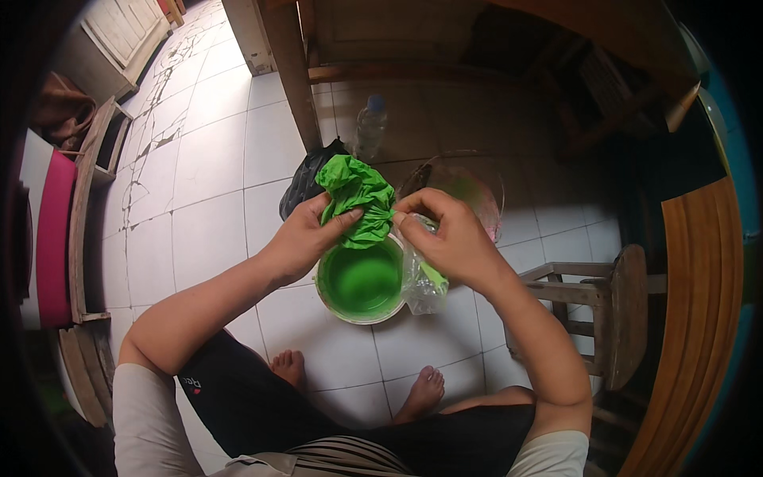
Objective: The person mixes green paint in a bucket using a green cloth. They pour water from a plastic bottle into the paint and squeeze the cloth by hand to distribute the color.
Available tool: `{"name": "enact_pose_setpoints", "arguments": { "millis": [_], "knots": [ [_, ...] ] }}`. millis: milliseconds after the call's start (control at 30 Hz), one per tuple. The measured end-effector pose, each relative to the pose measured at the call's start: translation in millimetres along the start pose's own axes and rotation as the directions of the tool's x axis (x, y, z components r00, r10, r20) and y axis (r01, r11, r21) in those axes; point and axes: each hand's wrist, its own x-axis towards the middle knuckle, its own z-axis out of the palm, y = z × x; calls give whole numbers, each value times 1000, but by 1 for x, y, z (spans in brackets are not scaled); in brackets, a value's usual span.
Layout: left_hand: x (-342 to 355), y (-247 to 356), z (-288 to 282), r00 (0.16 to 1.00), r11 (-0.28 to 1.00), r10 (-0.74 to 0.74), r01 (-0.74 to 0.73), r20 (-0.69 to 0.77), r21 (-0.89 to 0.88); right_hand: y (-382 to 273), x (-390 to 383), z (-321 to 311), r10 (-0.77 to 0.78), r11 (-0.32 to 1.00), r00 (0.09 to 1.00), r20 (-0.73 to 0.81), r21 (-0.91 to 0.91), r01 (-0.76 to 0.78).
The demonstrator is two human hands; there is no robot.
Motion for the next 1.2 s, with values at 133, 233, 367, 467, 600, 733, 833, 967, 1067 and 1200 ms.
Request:
{"name": "enact_pose_setpoints", "arguments": {
  "millis": [133, 233, 367, 467, 600, 733, 833, 967, 1067, 1200],
  "knots": [
    [-4, 8, 2, 1000, 997, 1, -3, 23, 81, 4, 1, -11, 49, 999, 990, 132, -22, -46],
    [-5, 11, 4, 1000, 995, 21, -22, 15, 99, 10, 0, 4, 32, 963, 999, 1, 267, -31],
    [-4, 5, 3, 996, 987, 64, -72, 60, 146, 7, 2, 13, 28, 989, 1000, 1, 146, -27],
    [-5, 10, 3, 996, 984, 44, -57, 77, 171, 12, 1, 3, 94, 989, 995, -16, 118, -91],
    [-5, 11, 3, 997, 999, -47, 48, 55, -3, 14, 4, -2, 13, 991, 1000, -3, 131, -12],
    [-1, 1, 2, 998, 988, 61, -60, -1, 140, 4, 1, 15, -12, 954, 998, -60, 299, 29],
    [1, -3, 4, 997, 983, 64, -58, -31, 174, 6, 0, 17, -100, 991, 992, -80, 80, 106],
    [-2, 3, 0, 997, 977, -64, 71, -40, 200, 13, 4, 18, -129, 991, 990, -63, 12, 131],
    [-2, 3, 3, 998, 988, -50, 54, -27, 144, 11, 2, 14, -110, 992, 992, -60, -76, 105],
    [2, -9, -1, 992, 979, 111, -100, -52, 178, 13, 4, 11, -60, 993, 989, -135, 90, 73]
  ]
}}
